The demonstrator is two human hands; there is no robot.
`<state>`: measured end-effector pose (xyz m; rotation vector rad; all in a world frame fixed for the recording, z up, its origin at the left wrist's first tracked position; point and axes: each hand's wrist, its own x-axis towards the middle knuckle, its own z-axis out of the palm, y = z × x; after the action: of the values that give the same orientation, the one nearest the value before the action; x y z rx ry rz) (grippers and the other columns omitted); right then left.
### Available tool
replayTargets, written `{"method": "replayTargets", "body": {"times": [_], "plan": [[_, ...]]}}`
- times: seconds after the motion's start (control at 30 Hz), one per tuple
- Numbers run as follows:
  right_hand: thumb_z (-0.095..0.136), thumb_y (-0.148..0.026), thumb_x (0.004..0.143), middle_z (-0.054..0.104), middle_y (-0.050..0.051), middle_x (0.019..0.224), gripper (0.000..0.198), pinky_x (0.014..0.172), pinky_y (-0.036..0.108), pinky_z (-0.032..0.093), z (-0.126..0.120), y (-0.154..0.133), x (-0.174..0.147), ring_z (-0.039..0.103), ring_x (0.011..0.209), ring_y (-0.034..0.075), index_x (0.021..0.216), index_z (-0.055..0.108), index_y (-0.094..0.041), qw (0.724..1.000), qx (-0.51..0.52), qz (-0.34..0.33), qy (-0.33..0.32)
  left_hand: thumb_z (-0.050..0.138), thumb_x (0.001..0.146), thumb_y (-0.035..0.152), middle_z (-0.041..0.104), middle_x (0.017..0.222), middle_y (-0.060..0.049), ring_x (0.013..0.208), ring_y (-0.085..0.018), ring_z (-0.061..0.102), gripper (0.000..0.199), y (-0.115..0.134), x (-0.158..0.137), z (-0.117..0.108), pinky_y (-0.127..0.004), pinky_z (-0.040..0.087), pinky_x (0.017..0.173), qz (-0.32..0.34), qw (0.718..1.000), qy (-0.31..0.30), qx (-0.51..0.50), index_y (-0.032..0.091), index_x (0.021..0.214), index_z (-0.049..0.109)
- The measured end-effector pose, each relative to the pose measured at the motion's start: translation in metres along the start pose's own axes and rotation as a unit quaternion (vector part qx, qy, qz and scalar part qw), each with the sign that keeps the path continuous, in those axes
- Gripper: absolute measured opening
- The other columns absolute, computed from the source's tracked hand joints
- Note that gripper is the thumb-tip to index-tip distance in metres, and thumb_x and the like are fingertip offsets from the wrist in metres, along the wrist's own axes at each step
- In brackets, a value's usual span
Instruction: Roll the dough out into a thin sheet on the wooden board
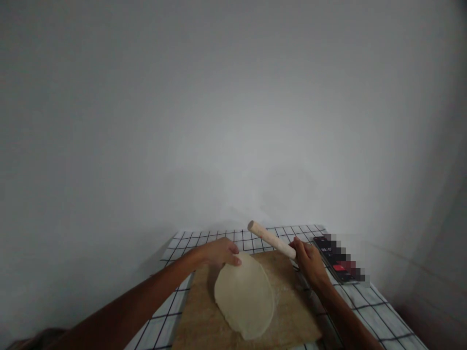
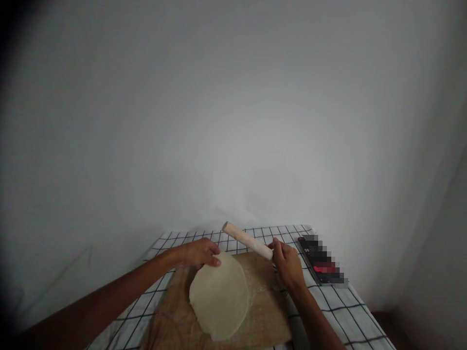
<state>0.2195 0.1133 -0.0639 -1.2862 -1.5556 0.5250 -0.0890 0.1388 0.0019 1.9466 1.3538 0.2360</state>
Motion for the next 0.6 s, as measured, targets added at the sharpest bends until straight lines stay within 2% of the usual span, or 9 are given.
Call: {"method": "replayTargets", "body": {"times": [0.1,0.17,0.27,0.33,0.4,0.47,0.6], "plan": [[0.027,-0.063,0.098,0.07,0.005,0.07,0.068,0.06,0.028,0.039,0.002,0.002,0.0,0.063,0.068,0.021,0.084,0.075,-0.018,1.0,-0.02,0.008,-0.014,0.072,0.064,0.061,0.068,0.07,-0.003,0.061,-0.02,0.064,0.046,-0.01,-0.011,0.008,-0.026,0.045,0.051,-0.013,0.999,0.034,-0.016,0.018,0.08,0.069],[0.027,-0.062,0.099,0.07,0.005,0.071,0.066,0.06,0.028,0.039,0.002,0.002,-0.001,0.064,0.07,0.022,0.086,0.075,-0.018,0.998,-0.051,0.006,-0.036,0.07,0.066,0.061,0.067,0.07,-0.003,0.061,-0.02,0.063,0.047,-0.01,-0.02,0.003,-0.027,0.047,0.053,-0.003,0.996,0.087,-0.019,0.017,0.085,0.068],[0.029,-0.055,0.1,0.072,0.004,0.074,0.057,0.061,0.027,0.038,0.002,-0.005,-0.002,0.065,0.073,0.022,0.089,0.074,-0.022,0.988,-0.126,-0.036,-0.085,0.055,0.083,0.061,0.07,0.087,-0.005,0.081,-0.022,0.065,0.047,0.004,-0.037,-0.01,-0.031,0.051,0.074,0.041,0.979,0.198,-0.022,0.018,0.097,0.067],[0.035,-0.05,0.099,0.073,0.003,0.077,0.046,0.062,0.027,0.036,0.003,-0.013,-0.001,0.066,0.072,0.021,0.093,0.073,-0.024,0.972,-0.19,-0.077,-0.115,0.041,0.093,0.058,0.07,0.101,-0.007,0.099,-0.023,0.063,0.047,0.018,-0.051,-0.009,-0.034,0.047,0.09,0.074,0.966,0.246,-0.026,0.02,0.105,0.066],[0.04,-0.045,0.098,0.073,0.002,0.076,0.037,0.061,0.027,0.034,0.006,-0.023,0.001,0.066,0.071,0.02,0.097,0.072,-0.026,0.95,-0.247,-0.12,-0.148,0.037,0.096,0.056,0.07,0.11,-0.007,0.108,-0.025,0.061,0.046,0.03,-0.063,0.007,-0.035,0.044,0.097,0.098,0.962,0.252,-0.027,0.021,0.107,0.066],[0.042,-0.04,0.097,0.073,0.003,0.077,0.033,0.063,0.027,0.034,0.011,-0.032,0.005,0.066,0.071,0.02,0.099,0.071,-0.026,0.927,-0.286,-0.158,-0.184,0.038,0.098,0.052,0.067,0.12,-0.006,0.115,-0.026,0.058,0.042,0.035,-0.071,0.036,-0.038,0.042,0.1,0.108,0.963,0.248,0.002,0.025,0.115,0.066],[0.041,-0.034,0.097,0.073,0.004,0.078,0.032,0.068,0.029,0.038,0.025,-0.039,0.016,0.066,0.075,0.021,0.099,0.072,-0.025,0.899,-0.309,-0.199,-0.238,0.041,0.098,0.045,0.062,0.132,-0.007,0.127,-0.029,0.05,0.038,0.027,-0.069,0.088,-0.044,0.031,0.111,0.122,0.951,0.279,0.051,0.028,0.125,0.062]]}}
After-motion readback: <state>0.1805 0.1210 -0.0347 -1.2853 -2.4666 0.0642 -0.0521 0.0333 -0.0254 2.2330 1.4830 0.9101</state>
